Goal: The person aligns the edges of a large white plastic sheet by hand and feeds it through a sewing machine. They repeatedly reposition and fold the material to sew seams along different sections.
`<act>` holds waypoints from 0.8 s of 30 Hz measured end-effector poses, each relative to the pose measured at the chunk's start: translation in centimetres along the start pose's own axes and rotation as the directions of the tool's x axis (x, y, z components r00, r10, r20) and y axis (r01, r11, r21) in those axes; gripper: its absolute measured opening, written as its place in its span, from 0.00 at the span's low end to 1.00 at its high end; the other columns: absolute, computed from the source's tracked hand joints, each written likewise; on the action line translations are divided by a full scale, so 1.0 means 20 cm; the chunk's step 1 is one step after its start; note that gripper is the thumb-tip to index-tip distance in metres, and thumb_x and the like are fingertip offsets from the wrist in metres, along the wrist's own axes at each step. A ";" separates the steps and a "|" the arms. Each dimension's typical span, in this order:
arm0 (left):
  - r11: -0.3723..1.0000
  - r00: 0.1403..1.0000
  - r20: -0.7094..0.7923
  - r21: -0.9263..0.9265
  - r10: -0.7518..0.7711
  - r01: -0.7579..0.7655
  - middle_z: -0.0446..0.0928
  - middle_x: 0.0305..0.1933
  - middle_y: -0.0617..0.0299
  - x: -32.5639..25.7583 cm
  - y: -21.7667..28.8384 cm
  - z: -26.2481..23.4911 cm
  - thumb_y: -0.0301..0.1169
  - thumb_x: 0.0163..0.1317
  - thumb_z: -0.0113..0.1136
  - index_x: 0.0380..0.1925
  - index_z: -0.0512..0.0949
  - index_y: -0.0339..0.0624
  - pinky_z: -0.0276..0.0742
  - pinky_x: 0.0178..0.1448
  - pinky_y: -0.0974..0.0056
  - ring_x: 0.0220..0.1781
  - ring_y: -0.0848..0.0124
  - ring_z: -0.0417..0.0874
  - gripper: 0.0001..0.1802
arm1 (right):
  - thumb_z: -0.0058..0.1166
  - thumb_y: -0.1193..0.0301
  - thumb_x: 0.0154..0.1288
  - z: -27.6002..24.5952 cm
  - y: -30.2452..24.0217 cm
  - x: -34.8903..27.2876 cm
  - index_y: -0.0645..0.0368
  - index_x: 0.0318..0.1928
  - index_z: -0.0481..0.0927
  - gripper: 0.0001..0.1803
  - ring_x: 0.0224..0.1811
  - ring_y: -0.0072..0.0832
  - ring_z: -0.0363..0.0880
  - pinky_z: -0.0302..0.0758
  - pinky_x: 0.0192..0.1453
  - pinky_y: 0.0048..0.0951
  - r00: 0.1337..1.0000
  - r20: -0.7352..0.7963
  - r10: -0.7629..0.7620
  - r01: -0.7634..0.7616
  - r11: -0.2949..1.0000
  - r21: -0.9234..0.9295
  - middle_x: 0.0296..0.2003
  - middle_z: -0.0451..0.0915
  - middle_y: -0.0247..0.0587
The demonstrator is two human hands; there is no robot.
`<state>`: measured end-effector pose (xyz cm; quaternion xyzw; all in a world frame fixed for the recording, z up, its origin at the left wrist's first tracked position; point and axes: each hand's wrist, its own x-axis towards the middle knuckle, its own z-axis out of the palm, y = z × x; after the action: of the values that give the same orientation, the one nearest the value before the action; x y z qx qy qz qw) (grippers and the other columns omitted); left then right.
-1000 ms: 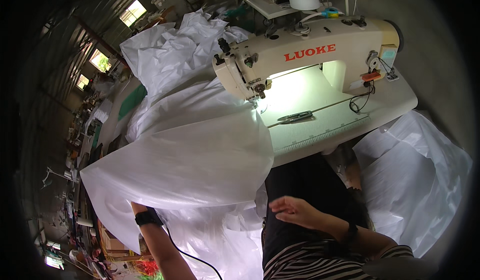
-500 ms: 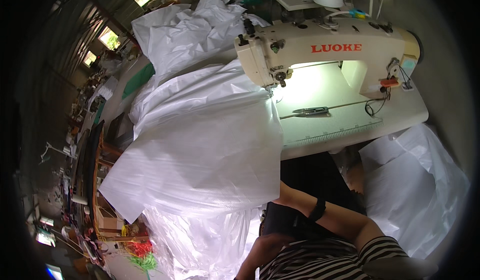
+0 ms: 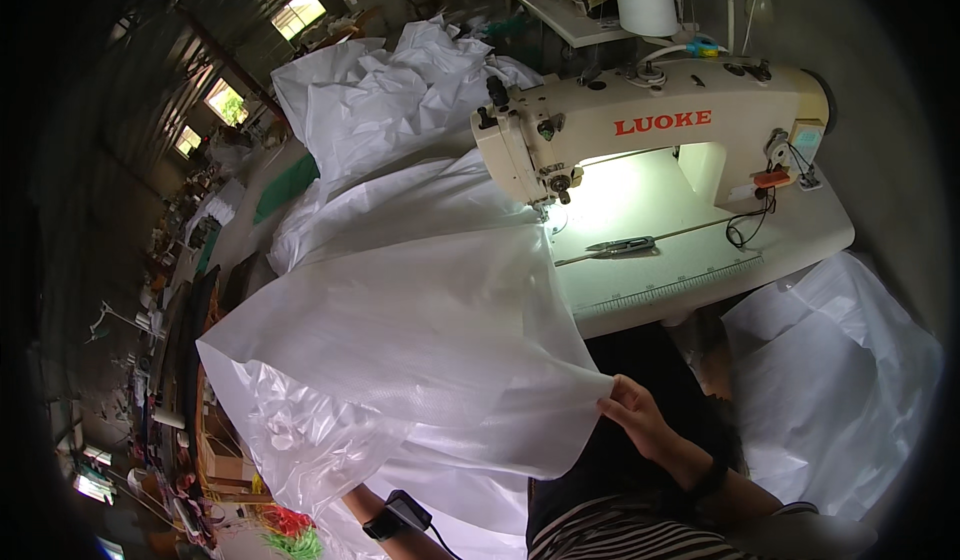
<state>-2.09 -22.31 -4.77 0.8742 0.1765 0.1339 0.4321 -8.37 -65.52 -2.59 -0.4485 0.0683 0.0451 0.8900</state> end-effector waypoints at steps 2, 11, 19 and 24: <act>0.986 0.996 0.047 0.146 0.081 -0.087 0.74 0.55 0.48 0.12 0.05 0.01 0.29 0.63 0.60 0.52 0.76 0.37 0.74 0.59 0.54 0.57 0.60 0.76 0.18 | 0.60 0.71 0.69 0.07 0.08 0.00 0.62 0.55 0.73 0.17 0.53 0.26 0.77 0.73 0.61 0.30 0.992 0.063 0.109 -0.105 0.993 -0.058 0.48 0.79 0.37; 0.791 0.941 0.270 0.520 0.204 -0.321 0.75 0.54 0.49 0.61 0.20 0.27 0.30 0.63 0.60 0.51 0.76 0.38 0.74 0.60 0.54 0.57 0.59 0.77 0.17 | 0.60 0.63 0.71 0.28 0.34 0.19 0.64 0.59 0.76 0.23 0.53 0.29 0.78 0.75 0.57 0.32 0.922 0.286 0.261 -0.119 0.894 -0.432 0.48 0.81 0.44; 0.708 0.929 0.303 0.608 0.212 -0.359 0.76 0.53 0.49 1.27 0.28 0.40 0.30 0.62 0.60 0.51 0.76 0.39 0.74 0.60 0.53 0.58 0.58 0.77 0.17 | 0.57 0.59 0.72 0.58 0.36 0.69 0.65 0.55 0.78 0.22 0.51 0.25 0.78 0.75 0.56 0.31 0.983 0.172 0.070 0.001 0.924 -0.381 0.45 0.81 0.39; 0.727 0.919 0.265 0.563 0.292 -0.393 0.76 0.53 0.50 1.44 0.33 0.27 0.30 0.62 0.61 0.50 0.77 0.39 0.74 0.60 0.53 0.58 0.58 0.77 0.17 | 0.57 0.59 0.71 0.53 0.32 0.69 0.67 0.55 0.78 0.23 0.51 0.27 0.78 0.75 0.57 0.31 0.983 0.166 0.080 -0.025 0.949 -0.313 0.47 0.82 0.42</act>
<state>27.22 -17.66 -0.33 0.9908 0.0103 0.0785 0.1095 5.10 -52.93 -3.67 -0.5749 -0.0068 0.1187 0.8096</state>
